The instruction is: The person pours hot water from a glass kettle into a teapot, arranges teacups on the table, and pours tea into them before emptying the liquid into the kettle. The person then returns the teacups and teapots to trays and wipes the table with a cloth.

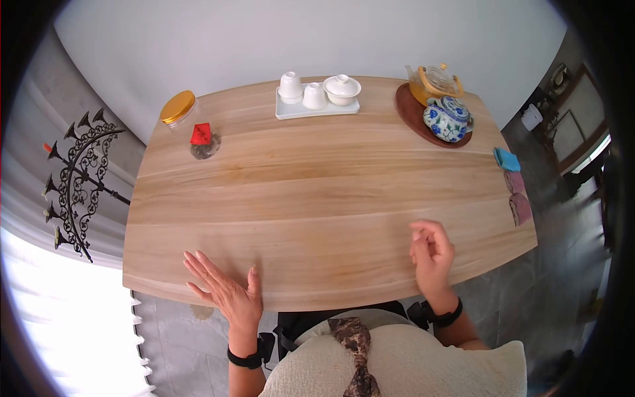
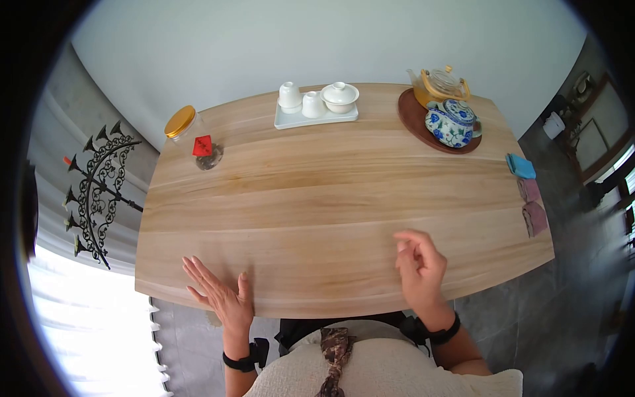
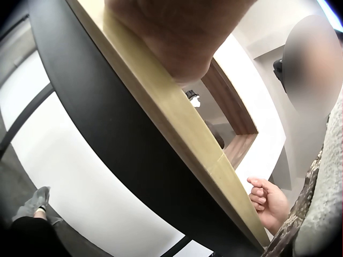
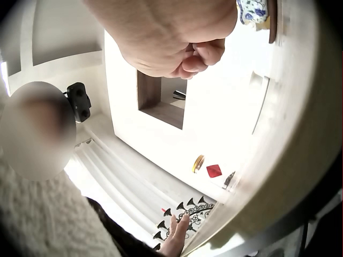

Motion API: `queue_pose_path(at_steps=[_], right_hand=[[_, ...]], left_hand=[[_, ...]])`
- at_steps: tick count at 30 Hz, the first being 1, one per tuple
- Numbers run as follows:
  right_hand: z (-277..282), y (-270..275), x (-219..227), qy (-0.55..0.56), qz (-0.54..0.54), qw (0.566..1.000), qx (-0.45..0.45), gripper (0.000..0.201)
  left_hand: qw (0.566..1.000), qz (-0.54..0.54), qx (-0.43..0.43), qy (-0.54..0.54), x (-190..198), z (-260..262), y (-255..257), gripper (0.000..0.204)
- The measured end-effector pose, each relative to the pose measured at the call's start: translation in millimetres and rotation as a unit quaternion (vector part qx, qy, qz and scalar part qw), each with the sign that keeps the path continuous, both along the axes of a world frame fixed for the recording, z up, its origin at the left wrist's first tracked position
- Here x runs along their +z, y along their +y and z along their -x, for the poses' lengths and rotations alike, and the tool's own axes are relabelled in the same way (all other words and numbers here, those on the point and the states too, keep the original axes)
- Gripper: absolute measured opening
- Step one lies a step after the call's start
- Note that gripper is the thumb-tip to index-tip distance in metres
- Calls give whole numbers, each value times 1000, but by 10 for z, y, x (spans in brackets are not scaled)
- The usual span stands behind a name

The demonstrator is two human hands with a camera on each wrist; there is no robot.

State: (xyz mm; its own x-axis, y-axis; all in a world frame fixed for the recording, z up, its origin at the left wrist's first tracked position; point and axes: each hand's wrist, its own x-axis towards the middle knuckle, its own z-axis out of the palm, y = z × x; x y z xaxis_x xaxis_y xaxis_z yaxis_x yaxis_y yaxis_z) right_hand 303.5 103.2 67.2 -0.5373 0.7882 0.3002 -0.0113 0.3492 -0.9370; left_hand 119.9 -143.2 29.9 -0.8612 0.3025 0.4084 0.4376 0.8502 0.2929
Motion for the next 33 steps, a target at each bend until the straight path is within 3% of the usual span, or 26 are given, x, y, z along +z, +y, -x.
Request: queue_pose_path(at_steps=[3,4,5,9,10,12,13,15,19,22,24,28,30,31,32,33], right_hand=[[-114,427,-26,-21,-16,997,-72,17],[-190,612,-29,-79,-89,987,-108,19],[-287,814,-32,-135,-160,967,-144,21],[-822,1580,-47,-285,-276,889,-229,35],[-1016,1839,-83,-285,-276,889,-229,35],[-1364,2287,-181,-454,-338,762,-316,38],[-1426,2329,-172,-454,-337,762,-317,38],[-1548,2421,-159,-496,-316,707,-393,31],[-1985,2945,-363,-564,-224,735,-302,27],[-2123,3080,-445,-548,-299,725,-293,22],[-2151,3130,-417,-597,-306,687,-278,18],[-1982,3160,-208,-593,-252,712,-280,18],[-1548,2676,189,-401,-212,881,-136,19],[-1320,2442,325,-322,-116,934,-108,20],[-1092,2194,452,-236,-17,968,-80,20],[-874,1944,590,-236,-17,968,-82,20]], left_hand=[[1000,1,-1,2,-3,5,-9,91],[1000,1,-1,-1,1,1,-9,91],[1000,1,0,-3,5,2,-8,91],[1000,-2,0,-1,6,-4,2,89],[1000,0,0,1,8,-3,2,89],[1000,2,-1,3,9,-3,2,88],[1000,1,0,5,6,-1,6,87],[1000,0,1,7,5,-2,12,87],[1000,-11,0,3,6,-10,16,86],[1000,-18,2,-5,7,-13,18,85],[1000,-24,2,-8,7,-11,19,85],[1000,-28,7,-10,3,-15,15,84],[1000,-26,5,-10,0,-7,14,83],[1000,-29,3,-8,-2,-8,14,83],[999,-31,-1,-6,-4,-8,18,82],[999,-31,-3,-6,-8,-6,22,82]])
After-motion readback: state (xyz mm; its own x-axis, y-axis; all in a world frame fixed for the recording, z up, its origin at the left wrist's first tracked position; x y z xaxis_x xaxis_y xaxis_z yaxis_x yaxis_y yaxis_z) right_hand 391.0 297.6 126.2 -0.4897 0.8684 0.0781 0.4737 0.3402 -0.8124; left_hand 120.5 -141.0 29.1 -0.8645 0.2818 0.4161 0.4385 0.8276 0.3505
